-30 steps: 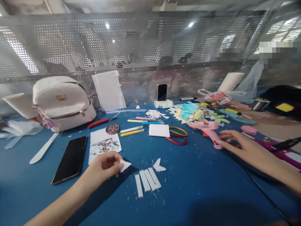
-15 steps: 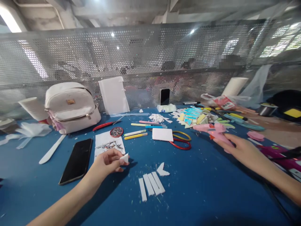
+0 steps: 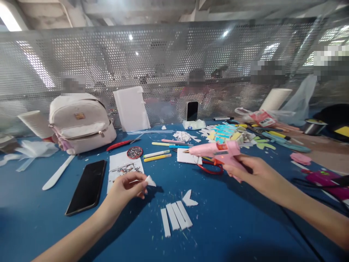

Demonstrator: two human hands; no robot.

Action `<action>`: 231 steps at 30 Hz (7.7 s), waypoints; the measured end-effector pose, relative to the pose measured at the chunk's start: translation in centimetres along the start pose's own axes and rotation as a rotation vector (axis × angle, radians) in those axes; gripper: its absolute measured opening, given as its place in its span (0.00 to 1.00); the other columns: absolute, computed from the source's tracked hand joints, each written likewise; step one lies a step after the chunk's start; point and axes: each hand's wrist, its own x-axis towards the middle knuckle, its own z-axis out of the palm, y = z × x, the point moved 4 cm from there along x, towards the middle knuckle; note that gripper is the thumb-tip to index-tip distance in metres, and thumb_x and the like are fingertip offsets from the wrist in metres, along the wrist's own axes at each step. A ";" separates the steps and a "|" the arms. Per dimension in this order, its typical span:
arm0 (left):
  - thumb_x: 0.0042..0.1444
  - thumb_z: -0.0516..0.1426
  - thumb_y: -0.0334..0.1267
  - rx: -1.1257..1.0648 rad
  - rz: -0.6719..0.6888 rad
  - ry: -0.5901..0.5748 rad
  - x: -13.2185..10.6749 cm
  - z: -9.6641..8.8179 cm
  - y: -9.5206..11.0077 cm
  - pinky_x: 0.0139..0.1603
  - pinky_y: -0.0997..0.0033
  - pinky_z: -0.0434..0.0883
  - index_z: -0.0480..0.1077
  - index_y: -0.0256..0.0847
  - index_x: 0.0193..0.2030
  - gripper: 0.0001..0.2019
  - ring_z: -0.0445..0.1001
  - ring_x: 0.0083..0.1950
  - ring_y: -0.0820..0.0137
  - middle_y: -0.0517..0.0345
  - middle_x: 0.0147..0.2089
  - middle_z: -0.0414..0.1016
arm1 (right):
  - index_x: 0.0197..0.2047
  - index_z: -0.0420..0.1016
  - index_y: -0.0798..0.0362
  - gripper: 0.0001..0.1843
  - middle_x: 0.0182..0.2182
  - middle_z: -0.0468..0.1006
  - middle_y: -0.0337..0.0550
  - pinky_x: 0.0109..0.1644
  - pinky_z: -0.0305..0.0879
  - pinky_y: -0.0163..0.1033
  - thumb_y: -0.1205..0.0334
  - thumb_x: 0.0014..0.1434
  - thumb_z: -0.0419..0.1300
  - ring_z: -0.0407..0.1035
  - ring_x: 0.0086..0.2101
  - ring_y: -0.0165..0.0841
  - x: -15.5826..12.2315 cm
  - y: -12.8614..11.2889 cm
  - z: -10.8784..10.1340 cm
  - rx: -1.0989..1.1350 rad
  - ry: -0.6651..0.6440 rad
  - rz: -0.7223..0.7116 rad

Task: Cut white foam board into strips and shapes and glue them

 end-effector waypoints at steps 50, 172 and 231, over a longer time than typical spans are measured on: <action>0.49 0.68 0.44 0.158 0.218 0.123 0.5 -1.0 0.0 0.49 0.65 0.76 0.80 0.41 0.35 0.10 0.77 0.48 0.59 0.51 0.43 0.80 | 0.41 0.81 0.51 0.16 0.29 0.80 0.43 0.38 0.73 0.41 0.48 0.63 0.59 0.74 0.32 0.40 -0.2 -1.7 7.4 0.282 -0.180 -0.181; 0.51 0.68 0.50 -0.011 0.144 0.047 -0.5 1.2 -0.2 0.22 0.77 0.73 0.73 0.37 0.34 0.17 0.79 0.29 0.68 0.56 0.28 0.78 | 0.50 0.73 0.53 0.25 0.35 0.82 0.47 0.33 0.68 0.36 0.42 0.71 0.47 0.74 0.30 0.35 -2.2 -5.5 7.4 0.056 -0.154 -0.646; 0.67 0.53 0.25 1.156 1.363 -0.048 -3.7 -1.1 3.1 0.43 0.67 0.75 0.73 0.28 0.54 0.12 0.79 0.44 0.64 0.43 0.44 0.80 | 0.23 0.72 0.53 0.15 0.20 0.76 0.41 0.26 0.71 0.31 0.58 0.60 0.60 0.73 0.22 0.32 -2.0 -3.6 8.3 0.364 -0.298 -0.266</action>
